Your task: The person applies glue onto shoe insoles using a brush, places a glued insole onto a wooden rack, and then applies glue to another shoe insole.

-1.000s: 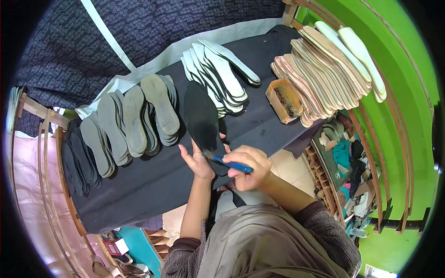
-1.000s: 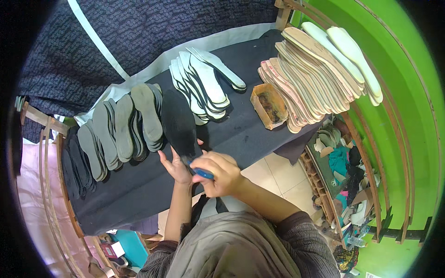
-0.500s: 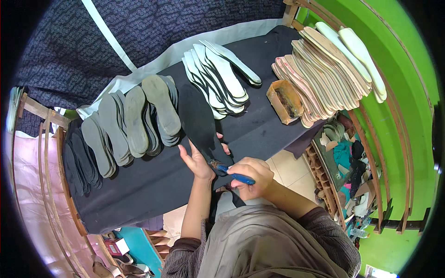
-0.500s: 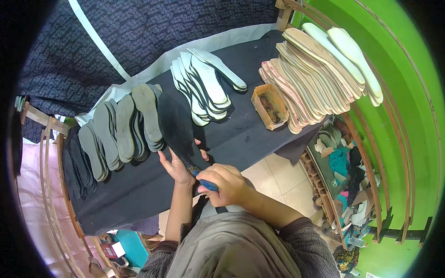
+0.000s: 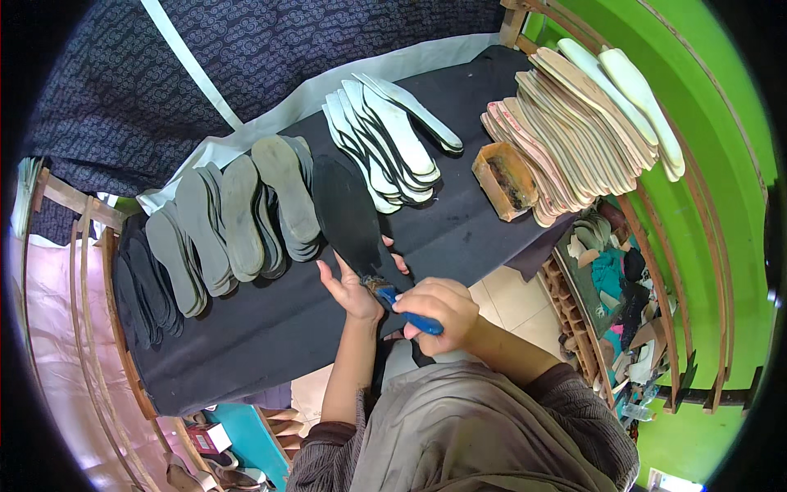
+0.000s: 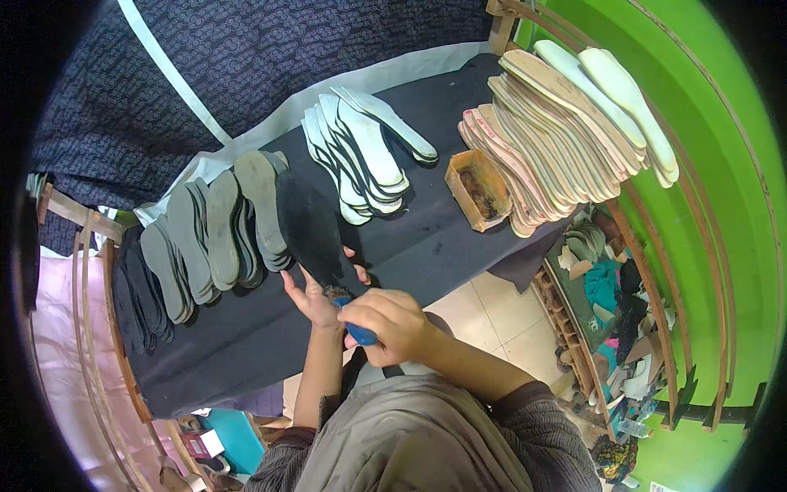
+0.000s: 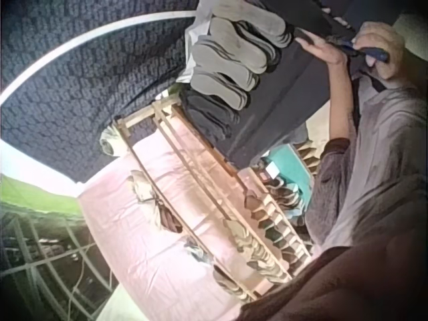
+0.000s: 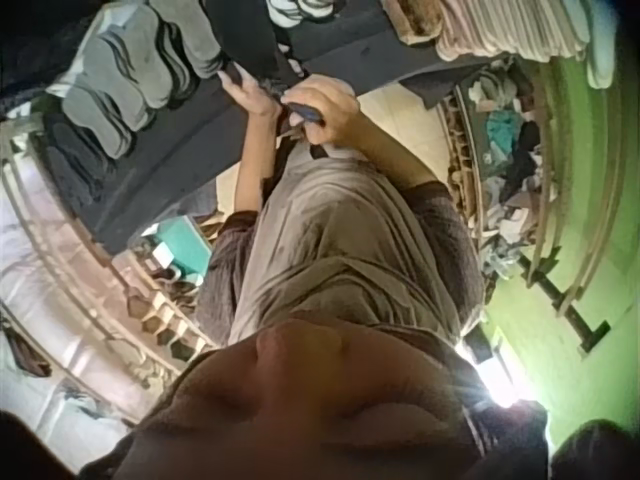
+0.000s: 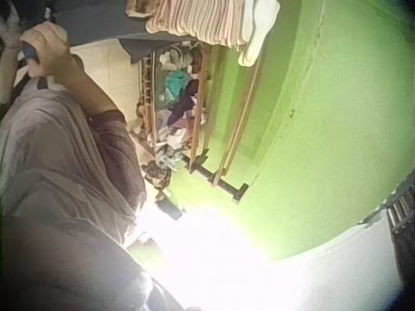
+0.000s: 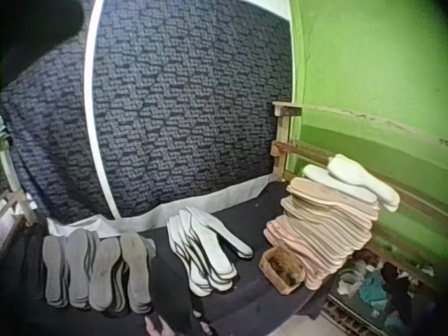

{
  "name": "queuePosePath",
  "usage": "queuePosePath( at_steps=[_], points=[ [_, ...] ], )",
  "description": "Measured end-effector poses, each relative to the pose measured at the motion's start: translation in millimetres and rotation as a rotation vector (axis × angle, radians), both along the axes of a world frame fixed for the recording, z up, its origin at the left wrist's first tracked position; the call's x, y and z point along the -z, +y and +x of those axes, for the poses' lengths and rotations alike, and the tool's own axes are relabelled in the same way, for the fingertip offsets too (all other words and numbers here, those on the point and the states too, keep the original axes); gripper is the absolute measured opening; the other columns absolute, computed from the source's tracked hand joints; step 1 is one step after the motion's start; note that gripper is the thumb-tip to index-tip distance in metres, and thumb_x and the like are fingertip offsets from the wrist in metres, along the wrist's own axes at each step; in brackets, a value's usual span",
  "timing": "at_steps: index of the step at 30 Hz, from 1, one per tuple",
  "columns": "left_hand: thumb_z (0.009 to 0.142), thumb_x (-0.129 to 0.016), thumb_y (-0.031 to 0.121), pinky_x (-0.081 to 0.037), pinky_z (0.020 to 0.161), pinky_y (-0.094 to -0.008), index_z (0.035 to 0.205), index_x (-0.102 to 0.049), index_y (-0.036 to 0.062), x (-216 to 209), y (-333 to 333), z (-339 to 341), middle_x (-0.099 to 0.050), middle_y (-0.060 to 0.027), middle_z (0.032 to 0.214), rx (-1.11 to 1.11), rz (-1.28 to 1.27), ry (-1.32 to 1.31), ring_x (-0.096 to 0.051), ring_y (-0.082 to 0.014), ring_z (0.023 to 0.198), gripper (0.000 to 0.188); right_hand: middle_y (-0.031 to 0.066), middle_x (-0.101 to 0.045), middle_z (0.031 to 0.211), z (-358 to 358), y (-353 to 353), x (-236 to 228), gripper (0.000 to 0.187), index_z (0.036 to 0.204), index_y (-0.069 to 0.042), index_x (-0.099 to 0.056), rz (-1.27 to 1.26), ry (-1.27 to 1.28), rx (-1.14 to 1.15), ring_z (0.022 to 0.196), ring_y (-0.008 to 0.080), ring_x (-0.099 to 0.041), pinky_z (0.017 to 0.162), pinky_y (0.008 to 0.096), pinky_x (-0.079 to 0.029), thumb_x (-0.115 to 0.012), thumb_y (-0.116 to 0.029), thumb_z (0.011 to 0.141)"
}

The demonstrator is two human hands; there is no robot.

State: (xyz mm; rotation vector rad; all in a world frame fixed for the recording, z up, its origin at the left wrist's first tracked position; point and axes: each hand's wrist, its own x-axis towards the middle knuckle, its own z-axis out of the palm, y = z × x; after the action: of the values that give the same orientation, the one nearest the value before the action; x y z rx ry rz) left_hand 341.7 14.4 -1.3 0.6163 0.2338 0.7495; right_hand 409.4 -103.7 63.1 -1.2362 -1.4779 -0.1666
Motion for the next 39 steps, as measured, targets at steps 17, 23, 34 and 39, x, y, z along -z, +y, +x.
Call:
queuePosePath(
  at_steps=[17, 23, 34, 39],
  points=[
    [0.088, -0.009, 0.066, -0.049, 0.062, -0.0399, 0.122, -0.039, 0.0045, -5.9, -1.3, -1.0, -0.054, -0.0179, 0.097, 0.057, -0.021, -0.020, -0.059, -0.0301, 0.067, 0.077, 0.0112, -0.061, 0.081, 3.4, -7.7, 7.4, 0.034, 0.093, -0.003, -0.060, 0.016, -0.019, -0.089, 0.065, 0.0279, -0.061, 0.059, 0.0342, -0.050, -0.069, -0.005, 0.060],
    [0.094, -0.017, 0.054, -0.051, 0.068, -0.0389, 0.123, -0.048, 0.0017, -5.6, -1.0, 7.0, -0.059, -0.0158, 0.108, -0.065, -0.338, 0.089, -0.061, -0.0245, 0.072, 0.067, 0.0133, -0.063, 0.075, 34.5, 23.7, -18.0, 0.020, 0.082, 0.003, -0.063, 0.122, -0.038, 0.046, 0.063, 0.0271, -0.063, 0.058, 0.0335, -0.051, -0.062, 0.000, 0.062],
    [0.094, -0.019, 0.057, -0.052, 0.065, -0.0369, 0.112, -0.052, -0.0004, -28.6, -3.8, 12.6, -0.064, -0.0193, 0.092, -0.112, -0.433, 0.184, -0.063, -0.0288, 0.070, 0.068, 0.0123, -0.062, 0.077, 39.7, 8.9, -12.3, 0.028, 0.089, -0.001, -0.062, 0.023, -0.118, -0.059, 0.063, 0.0282, -0.061, 0.058, 0.0352, -0.051, -0.069, -0.004, 0.061],
    [0.094, -0.020, 0.055, -0.052, 0.065, -0.0374, 0.111, -0.052, 0.0004, -16.2, -2.5, 2.7, -0.064, -0.0187, 0.087, 0.081, -0.168, 0.127, -0.063, -0.0288, 0.070, 0.066, 0.0138, -0.061, 0.078, 55.7, 25.2, -24.7, 0.033, 0.089, 0.001, -0.061, 0.106, -0.172, 0.039, 0.063, 0.0278, -0.060, 0.055, 0.0339, -0.049, -0.069, -0.001, 0.057]
  ],
)
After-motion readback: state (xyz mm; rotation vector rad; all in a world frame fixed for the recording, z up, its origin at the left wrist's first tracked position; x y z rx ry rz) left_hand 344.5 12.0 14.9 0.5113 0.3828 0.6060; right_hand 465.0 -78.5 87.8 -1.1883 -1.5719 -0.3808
